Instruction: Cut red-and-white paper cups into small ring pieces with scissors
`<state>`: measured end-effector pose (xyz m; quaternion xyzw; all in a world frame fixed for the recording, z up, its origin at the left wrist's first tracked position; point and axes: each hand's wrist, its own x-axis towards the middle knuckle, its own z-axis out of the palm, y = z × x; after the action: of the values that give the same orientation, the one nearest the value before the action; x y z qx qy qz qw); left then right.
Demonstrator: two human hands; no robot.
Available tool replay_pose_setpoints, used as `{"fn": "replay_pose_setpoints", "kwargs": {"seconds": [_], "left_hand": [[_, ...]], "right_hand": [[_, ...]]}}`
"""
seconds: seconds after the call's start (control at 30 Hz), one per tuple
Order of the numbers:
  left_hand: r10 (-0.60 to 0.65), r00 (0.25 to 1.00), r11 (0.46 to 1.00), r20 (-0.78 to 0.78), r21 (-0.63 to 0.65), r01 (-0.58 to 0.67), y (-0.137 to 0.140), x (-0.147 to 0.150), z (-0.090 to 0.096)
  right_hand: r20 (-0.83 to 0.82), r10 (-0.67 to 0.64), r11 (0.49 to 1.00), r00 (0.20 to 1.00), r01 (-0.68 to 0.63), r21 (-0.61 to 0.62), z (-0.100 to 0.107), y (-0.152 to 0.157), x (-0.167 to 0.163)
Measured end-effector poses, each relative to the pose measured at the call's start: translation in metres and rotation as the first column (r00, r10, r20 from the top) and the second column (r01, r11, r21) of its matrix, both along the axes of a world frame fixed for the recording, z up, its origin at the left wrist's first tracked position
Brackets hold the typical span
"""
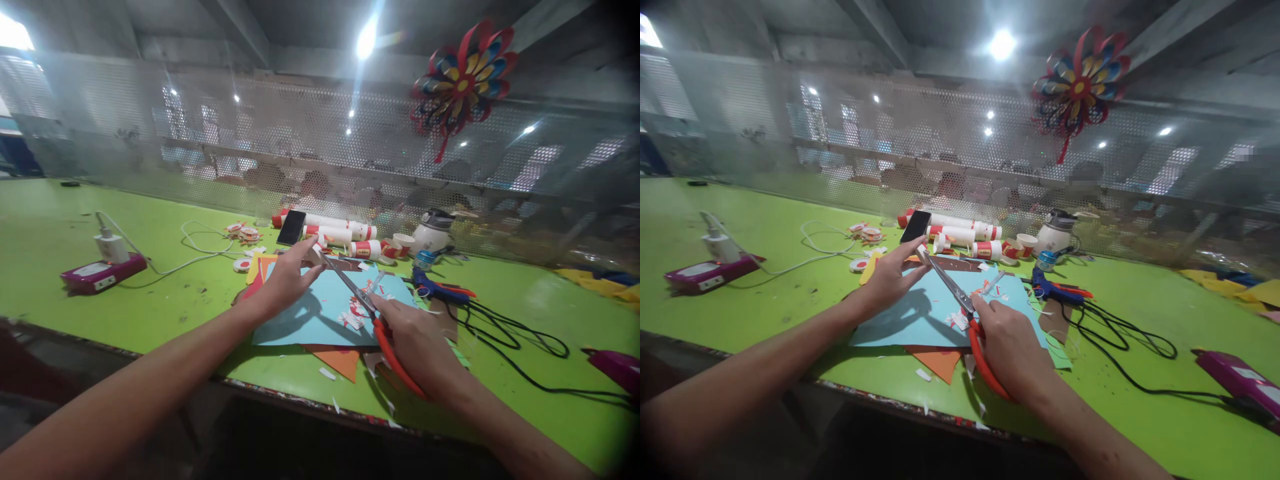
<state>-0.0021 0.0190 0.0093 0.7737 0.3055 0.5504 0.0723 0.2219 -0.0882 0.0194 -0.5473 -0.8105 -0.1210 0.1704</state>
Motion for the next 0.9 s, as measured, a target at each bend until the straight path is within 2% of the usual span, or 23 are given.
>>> {"fn": "replay_pose_setpoints", "kwargs": {"seconds": [0.57,0.9], "left_hand": [[-0.019,1.0,0.997,0.019,0.069,0.017,0.0023,-0.0016,0.0007],[-0.033,0.999,0.997,0.021,0.066,0.031,0.0002,0.0005,0.0007]], "right_hand": [[-0.039,0.001,0.999,0.999,-0.003,-0.039,0.0011,-0.0008,-0.0011],[-0.046,0.012,1.0,0.999,-0.013,-0.027,-0.001,0.0015,-0.0013]]}}
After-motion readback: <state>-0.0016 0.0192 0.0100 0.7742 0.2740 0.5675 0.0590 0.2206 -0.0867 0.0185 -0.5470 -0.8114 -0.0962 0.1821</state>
